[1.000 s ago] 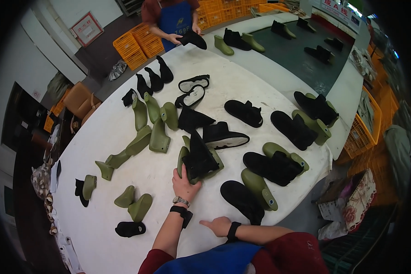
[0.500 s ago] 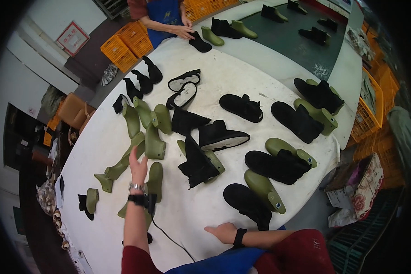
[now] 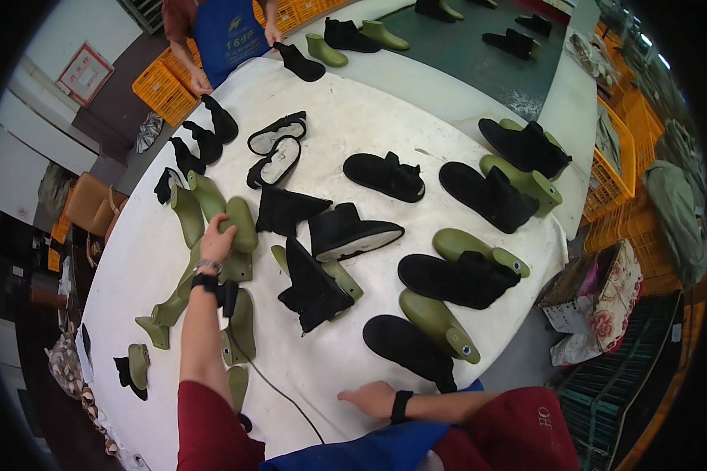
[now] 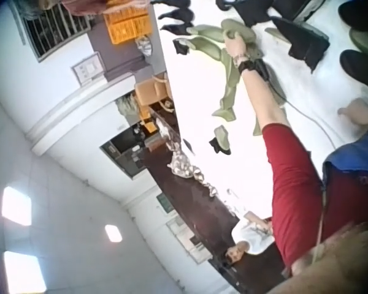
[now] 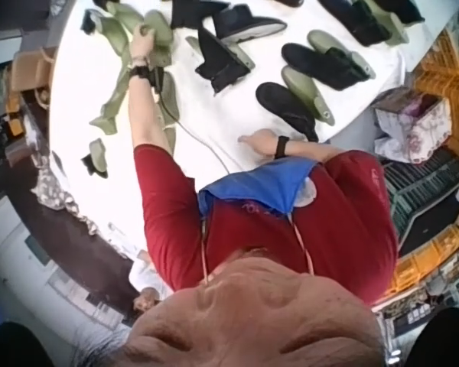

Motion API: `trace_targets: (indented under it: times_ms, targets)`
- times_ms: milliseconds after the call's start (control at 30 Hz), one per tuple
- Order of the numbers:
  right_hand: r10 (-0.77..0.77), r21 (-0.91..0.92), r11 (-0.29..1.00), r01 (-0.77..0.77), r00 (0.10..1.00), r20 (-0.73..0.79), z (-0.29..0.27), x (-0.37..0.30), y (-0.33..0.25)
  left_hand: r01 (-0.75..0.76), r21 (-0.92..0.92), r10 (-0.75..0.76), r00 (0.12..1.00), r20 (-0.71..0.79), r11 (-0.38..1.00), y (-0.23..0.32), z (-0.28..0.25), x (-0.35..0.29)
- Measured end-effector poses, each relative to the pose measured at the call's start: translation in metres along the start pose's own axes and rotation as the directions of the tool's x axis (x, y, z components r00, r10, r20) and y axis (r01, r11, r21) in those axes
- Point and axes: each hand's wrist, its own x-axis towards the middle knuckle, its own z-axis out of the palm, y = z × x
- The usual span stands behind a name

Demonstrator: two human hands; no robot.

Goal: Sorting and organizing shoe lasts and uppers in a shoe manufacturing facility.

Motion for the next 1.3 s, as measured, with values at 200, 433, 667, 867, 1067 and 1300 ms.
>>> trace_targets:
  times_ms: [200, 433, 667, 867, 1067, 1300]
  targets:
    - [-0.109, -0.048, 0.994, 0.101, 0.97, -0.218, 0.031, 0.006, 0.021, -0.157, -0.098, 0.151, 0.986, -0.067, 0.983, 0.037, -0.075, -0.182]
    - [-0.18, -0.197, 0.956, 0.217, 0.965, 0.191, 0.0, -0.046, 0.002, -0.165, 0.248, 0.083, 0.946, 0.312, 0.955, 0.052, -0.018, -0.408]
    - [-0.216, 0.002, 0.976, 0.216, 0.975, -0.052, -0.075, -0.137, 0.004, -0.067, 0.161, 0.04, 0.985, 0.167, 0.985, 0.048, 0.025, -0.465]
    - [-0.21, -0.283, 0.953, 0.107, 0.908, -0.364, -0.174, -0.162, 0.01, -0.068, 0.046, 0.063, 0.993, 0.096, 0.997, 0.071, 0.043, -0.474]
    - [-0.027, -0.362, 0.886, -0.29, 0.747, -0.664, -0.309, -0.091, 0.093, -0.034, 0.157, 0.013, 0.991, 0.134, 0.987, 0.078, 0.05, -0.475]
    - [0.332, -0.098, 0.816, -0.57, 0.6, -0.728, -0.304, -0.001, 0.16, 0.01, 0.175, -0.039, 0.986, 0.162, 0.985, 0.082, 0.049, -0.473]
